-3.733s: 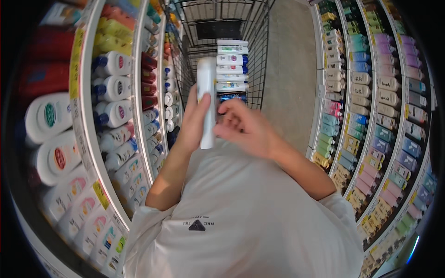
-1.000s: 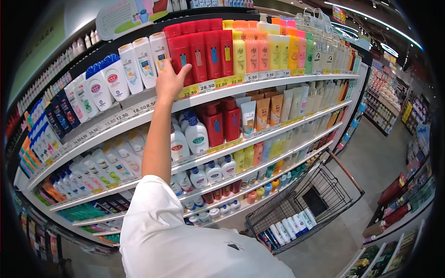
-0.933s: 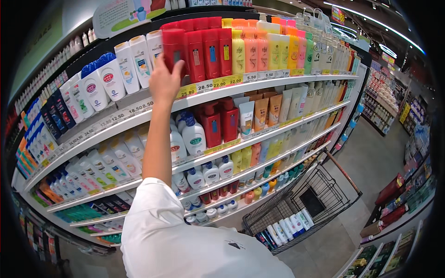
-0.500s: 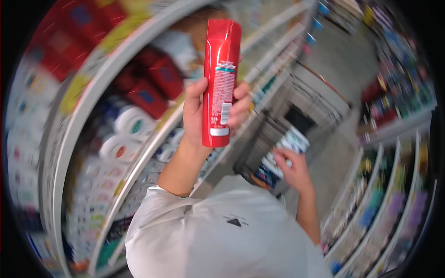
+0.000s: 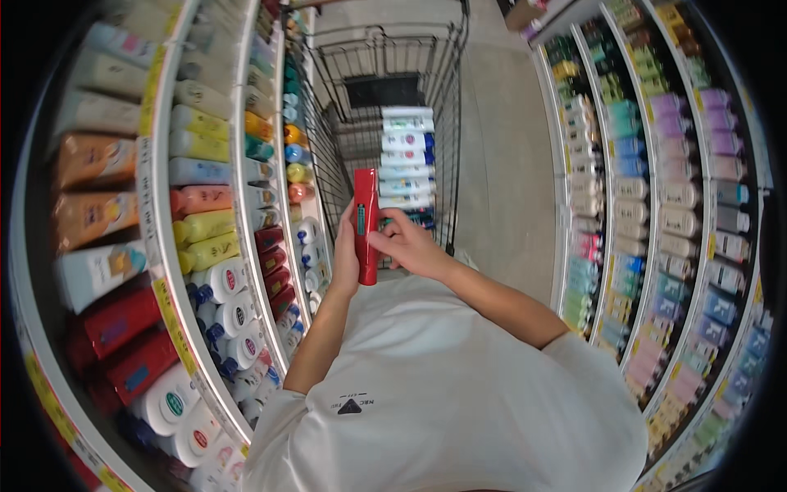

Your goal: The person is picking up, inspecting, and putting various personal care bottles into a shopping cart in a supermarket aisle.

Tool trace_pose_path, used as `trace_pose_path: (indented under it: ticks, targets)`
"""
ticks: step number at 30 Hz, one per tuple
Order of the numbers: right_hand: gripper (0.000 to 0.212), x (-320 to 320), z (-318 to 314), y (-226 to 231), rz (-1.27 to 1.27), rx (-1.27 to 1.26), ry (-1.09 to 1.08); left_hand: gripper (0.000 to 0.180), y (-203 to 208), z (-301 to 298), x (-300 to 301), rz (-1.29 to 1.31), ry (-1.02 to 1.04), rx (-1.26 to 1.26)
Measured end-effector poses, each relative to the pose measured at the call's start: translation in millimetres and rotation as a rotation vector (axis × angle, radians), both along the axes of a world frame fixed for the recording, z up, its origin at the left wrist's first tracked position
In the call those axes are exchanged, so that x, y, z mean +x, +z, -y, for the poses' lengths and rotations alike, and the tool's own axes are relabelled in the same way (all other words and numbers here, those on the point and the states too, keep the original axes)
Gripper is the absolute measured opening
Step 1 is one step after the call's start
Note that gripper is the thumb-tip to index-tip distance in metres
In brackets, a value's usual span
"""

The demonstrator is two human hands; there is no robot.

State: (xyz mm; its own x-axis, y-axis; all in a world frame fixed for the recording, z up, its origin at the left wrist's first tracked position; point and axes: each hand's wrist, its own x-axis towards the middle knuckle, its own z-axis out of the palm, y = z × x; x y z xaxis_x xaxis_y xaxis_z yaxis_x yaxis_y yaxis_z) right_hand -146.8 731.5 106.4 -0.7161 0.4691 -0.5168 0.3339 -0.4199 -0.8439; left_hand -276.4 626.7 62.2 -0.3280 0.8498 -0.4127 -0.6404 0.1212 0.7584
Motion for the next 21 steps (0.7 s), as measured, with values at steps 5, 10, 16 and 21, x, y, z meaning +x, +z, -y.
trace_pose_path:
  ticks: [5, 10, 16, 21]
  targets:
    - [0.048, 2, 20, -93, 0.018, -0.354, -0.077, 0.066, -57, 31, 9, -0.207, -0.075, -0.254]
    - [0.035, 5, 12, -201, 0.172, -0.639, -0.547, 0.047, -90, 65, -18, -1.187, -0.178, -0.535]
    - [0.026, 9, 9, -298, 0.494, -0.656, -0.809, 0.049, -100, 102, -14, -1.274, -0.306, -0.748]
    - [0.02, 13, 17, -363, 0.568, -0.744, -0.805, 0.048, -101, 116, 0, -1.038, -0.263, -0.808]
